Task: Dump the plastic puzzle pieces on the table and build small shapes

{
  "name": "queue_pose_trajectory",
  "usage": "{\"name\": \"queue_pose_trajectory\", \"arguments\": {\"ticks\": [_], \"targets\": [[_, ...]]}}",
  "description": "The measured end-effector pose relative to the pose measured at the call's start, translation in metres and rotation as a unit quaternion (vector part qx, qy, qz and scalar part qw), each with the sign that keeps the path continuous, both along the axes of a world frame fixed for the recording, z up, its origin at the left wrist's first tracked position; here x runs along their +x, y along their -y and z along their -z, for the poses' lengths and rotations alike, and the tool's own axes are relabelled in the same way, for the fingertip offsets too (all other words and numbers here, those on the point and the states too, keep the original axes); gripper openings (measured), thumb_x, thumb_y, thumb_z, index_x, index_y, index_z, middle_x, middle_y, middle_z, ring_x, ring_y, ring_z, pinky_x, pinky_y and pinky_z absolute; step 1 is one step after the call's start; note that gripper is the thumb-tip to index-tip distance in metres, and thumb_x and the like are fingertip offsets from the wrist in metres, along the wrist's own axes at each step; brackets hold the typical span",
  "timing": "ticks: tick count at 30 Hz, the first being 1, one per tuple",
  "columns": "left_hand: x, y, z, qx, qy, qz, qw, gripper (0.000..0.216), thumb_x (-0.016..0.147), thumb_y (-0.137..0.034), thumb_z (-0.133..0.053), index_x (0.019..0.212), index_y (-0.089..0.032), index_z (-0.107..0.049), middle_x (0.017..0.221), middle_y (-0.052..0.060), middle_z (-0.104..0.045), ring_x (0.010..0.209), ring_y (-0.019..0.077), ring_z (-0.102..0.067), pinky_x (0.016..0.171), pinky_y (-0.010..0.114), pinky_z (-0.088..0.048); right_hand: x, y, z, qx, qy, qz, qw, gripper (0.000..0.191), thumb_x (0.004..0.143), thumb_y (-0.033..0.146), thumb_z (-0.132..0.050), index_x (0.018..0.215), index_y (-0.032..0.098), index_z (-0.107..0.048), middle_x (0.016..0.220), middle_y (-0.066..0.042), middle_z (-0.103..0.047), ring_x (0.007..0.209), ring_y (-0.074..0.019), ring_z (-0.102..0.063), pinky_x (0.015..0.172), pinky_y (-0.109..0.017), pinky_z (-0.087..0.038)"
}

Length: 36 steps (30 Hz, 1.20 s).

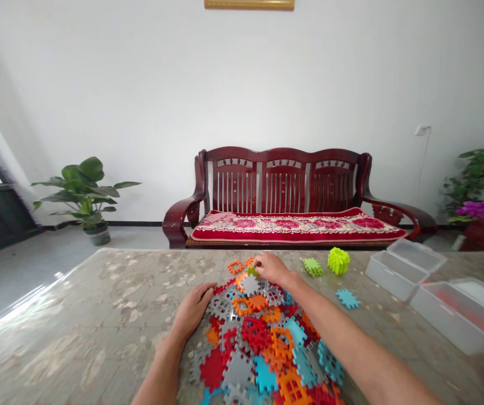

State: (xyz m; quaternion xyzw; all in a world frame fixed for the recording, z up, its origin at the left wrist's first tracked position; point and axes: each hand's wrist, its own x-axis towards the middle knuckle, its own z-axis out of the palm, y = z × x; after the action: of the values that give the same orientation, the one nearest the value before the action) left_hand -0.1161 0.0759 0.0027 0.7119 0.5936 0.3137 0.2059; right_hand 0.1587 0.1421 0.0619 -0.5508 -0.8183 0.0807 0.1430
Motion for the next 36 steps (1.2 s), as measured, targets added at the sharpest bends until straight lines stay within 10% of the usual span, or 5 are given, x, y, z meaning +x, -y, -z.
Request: {"name": "queue_pose_trajectory", "arguments": {"ticks": [14,28,36], "targets": [[-0.001,-0.003,0.004,-0.002,-0.001,0.0,1.0,0.045,0.087,-0.043,-0.039,0.111,-0.021,-0.07,0.118,0.006,-0.072,0.112,0.0238,-0.064,0.104,0.038,-0.045,0.094,0.002,0.042,-0.012,-0.066,0.176,0.982,0.039,0.068,0.0,-0.054,0.098,0.017,-0.073,0.1,-0.006,-0.073,0.093,-0.0171,-0.066,0.083,-0.023,-0.046],[-0.001,-0.001,0.002,0.004,-0.004,0.006,1.0,0.044,0.086,-0.043,-0.041,0.11,-0.021,-0.07,0.116,0.005,-0.072,0.111,0.0229,-0.064,0.102,0.036,-0.046,0.085,-0.018,0.037,-0.065,-0.04,0.187,0.979,0.045,0.077,0.039,-0.065,0.117,0.019,-0.067,0.123,-0.011,-0.068,0.115,-0.0265,-0.062,0.094,-0.032,-0.046],[-0.001,-0.001,0.004,0.002,-0.003,0.009,1.0,0.044,0.087,-0.043,-0.041,0.111,-0.021,-0.07,0.117,0.005,-0.072,0.112,0.0235,-0.063,0.104,0.037,-0.045,0.06,-0.024,0.028,-0.085,0.033,0.227,0.97,0.042,0.07,0.032,-0.07,0.111,0.021,-0.069,0.116,-0.013,-0.07,0.109,-0.0297,-0.065,0.084,-0.035,-0.049]]}}
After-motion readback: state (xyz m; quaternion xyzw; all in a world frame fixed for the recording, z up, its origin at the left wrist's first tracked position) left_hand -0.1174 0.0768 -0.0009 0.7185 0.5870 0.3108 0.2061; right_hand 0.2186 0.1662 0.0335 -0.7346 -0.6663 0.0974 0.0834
